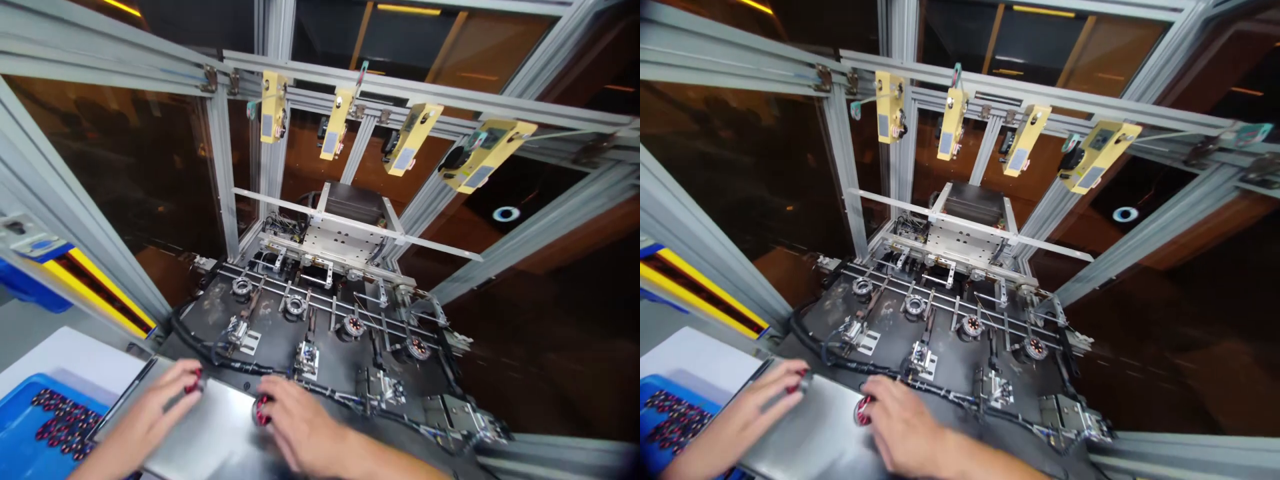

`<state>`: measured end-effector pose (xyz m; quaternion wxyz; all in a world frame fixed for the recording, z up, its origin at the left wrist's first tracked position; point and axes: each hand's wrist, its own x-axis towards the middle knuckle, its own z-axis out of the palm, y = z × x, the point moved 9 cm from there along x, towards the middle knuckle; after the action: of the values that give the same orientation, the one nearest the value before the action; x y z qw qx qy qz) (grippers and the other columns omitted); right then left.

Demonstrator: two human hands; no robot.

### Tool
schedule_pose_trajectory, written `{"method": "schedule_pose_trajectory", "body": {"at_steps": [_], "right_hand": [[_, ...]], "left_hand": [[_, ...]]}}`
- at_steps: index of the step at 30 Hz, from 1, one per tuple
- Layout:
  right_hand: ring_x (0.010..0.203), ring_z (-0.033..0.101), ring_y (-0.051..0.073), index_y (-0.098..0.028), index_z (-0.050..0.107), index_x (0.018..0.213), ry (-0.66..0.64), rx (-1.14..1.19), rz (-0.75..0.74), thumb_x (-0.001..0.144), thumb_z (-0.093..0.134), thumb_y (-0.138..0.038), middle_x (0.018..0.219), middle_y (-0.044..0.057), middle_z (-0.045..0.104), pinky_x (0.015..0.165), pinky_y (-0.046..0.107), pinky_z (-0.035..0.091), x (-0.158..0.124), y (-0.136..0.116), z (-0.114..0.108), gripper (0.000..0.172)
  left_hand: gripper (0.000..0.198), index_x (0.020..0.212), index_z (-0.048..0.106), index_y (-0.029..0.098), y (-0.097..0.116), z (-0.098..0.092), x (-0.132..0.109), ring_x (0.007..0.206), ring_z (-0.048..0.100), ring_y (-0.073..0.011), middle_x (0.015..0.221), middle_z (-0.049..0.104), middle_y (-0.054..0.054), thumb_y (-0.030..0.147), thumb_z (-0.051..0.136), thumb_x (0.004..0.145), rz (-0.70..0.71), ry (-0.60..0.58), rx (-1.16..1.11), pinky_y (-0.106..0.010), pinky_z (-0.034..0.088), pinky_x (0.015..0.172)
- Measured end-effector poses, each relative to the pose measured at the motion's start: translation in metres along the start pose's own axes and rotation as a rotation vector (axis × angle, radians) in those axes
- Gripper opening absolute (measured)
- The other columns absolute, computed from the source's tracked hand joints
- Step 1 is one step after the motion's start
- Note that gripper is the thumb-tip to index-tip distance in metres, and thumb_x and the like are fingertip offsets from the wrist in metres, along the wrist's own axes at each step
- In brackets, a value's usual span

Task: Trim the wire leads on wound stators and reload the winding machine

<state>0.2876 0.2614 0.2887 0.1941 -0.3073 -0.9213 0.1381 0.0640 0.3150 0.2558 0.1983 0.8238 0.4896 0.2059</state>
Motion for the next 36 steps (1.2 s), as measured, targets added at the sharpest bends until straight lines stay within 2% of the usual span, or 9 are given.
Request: {"method": "schedule_pose_trajectory", "body": {"at_steps": [4,8,11,15,18,21,24,28,36], "right_hand": [[0.125,0.055,0.028,-0.012,0.065,0.102,-0.161,-0.175,-0.031,0.096,0.044,-0.023,0.130,0.017,0.062,0.098,0.038,0.055,-0.003,-0.011,0.120,0.024],[0.123,0.056,0.030,-0.010,0.067,0.099,-0.126,-0.232,0.029,0.097,0.042,-0.022,0.124,0.018,0.065,0.095,0.041,0.057,0.015,-0.003,0.151,0.028],[0.128,0.053,0.029,-0.011,0.064,0.111,-0.041,-0.250,0.077,0.098,0.042,-0.025,0.132,0.017,0.062,0.098,0.043,0.055,-0.002,-0.003,0.112,0.029],[0.118,0.060,0.026,-0.015,0.063,0.117,0.126,-0.259,0.209,0.097,0.044,-0.022,0.124,0.016,0.068,0.098,0.043,0.053,-0.079,0.032,-0.019,0.028],[0.120,0.058,0.031,-0.012,0.066,0.118,0.110,-0.380,0.632,0.092,0.045,-0.012,0.125,0.021,0.065,0.106,0.052,0.045,-0.160,0.117,-0.131,0.033],[0.115,0.061,0.033,-0.009,0.070,0.109,0.081,-0.416,0.804,0.082,0.049,-0.001,0.117,0.022,0.066,0.102,0.051,0.047,-0.218,0.181,-0.197,0.035],[0.121,0.057,0.030,-0.013,0.070,0.110,0.043,-0.410,0.902,0.074,0.059,0.002,0.127,0.018,0.062,0.105,0.044,0.046,-0.251,0.221,-0.208,0.041],[0.128,0.051,0.029,-0.013,0.068,0.109,0.018,-0.378,0.957,0.075,0.069,-0.004,0.139,0.013,0.054,0.106,0.047,0.044,-0.268,0.245,-0.188,0.035],[0.131,0.047,0.029,-0.014,0.068,0.094,0.020,-0.311,0.953,0.083,0.070,-0.015,0.139,0.010,0.055,0.105,0.050,0.044,-0.270,0.268,-0.181,0.011]], "left_hand": [[0.024,0.096,0.075,0.027,-0.016,0.097,-0.042,0.099,0.071,-0.0288,0.108,0.074,-0.010,0.026,0.051,0.088,0.022,-0.087,0.183,-0.042,0.059,0.089],[0.034,0.097,0.077,0.018,-0.025,0.139,-0.042,0.095,0.072,-0.0367,0.107,0.074,-0.021,0.022,0.045,0.087,0.045,-0.052,0.282,-0.054,0.059,0.083],[0.034,0.096,0.078,0.019,-0.019,0.128,-0.043,0.094,0.074,-0.0361,0.107,0.075,-0.021,0.026,0.047,0.085,0.109,-0.029,0.316,-0.050,0.062,0.081],[0.028,0.101,0.075,0.031,0.055,0.052,-0.008,0.095,0.074,-0.0333,0.109,0.076,-0.011,0.044,0.054,0.086,0.366,0.141,0.251,-0.046,0.064,0.079],[0.030,0.112,0.069,0.029,0.148,0.019,0.078,0.107,0.068,-0.0285,0.114,0.073,-0.008,0.045,0.056,0.090,0.500,0.050,0.217,-0.044,0.054,0.099],[0.028,0.113,0.066,0.021,0.232,0.046,0.178,0.116,0.061,-0.0274,0.122,0.067,-0.012,0.037,0.055,0.093,0.600,-0.174,0.249,-0.044,0.048,0.104],[0.037,0.117,0.064,0.020,0.274,0.104,0.247,0.137,0.044,-0.0339,0.137,0.058,-0.015,0.019,0.071,0.080,0.666,-0.255,0.282,-0.050,0.039,0.112],[0.041,0.118,0.064,0.017,0.275,0.171,0.278,0.144,0.033,-0.0393,0.144,0.051,-0.019,0.017,0.073,0.078,0.691,-0.329,0.332,-0.058,0.035,0.112],[0.029,0.115,0.066,0.016,0.268,0.200,0.286,0.145,0.029,-0.0365,0.148,0.047,-0.015,0.023,0.066,0.087,0.693,-0.432,0.393,-0.059,0.033,0.113]]}}
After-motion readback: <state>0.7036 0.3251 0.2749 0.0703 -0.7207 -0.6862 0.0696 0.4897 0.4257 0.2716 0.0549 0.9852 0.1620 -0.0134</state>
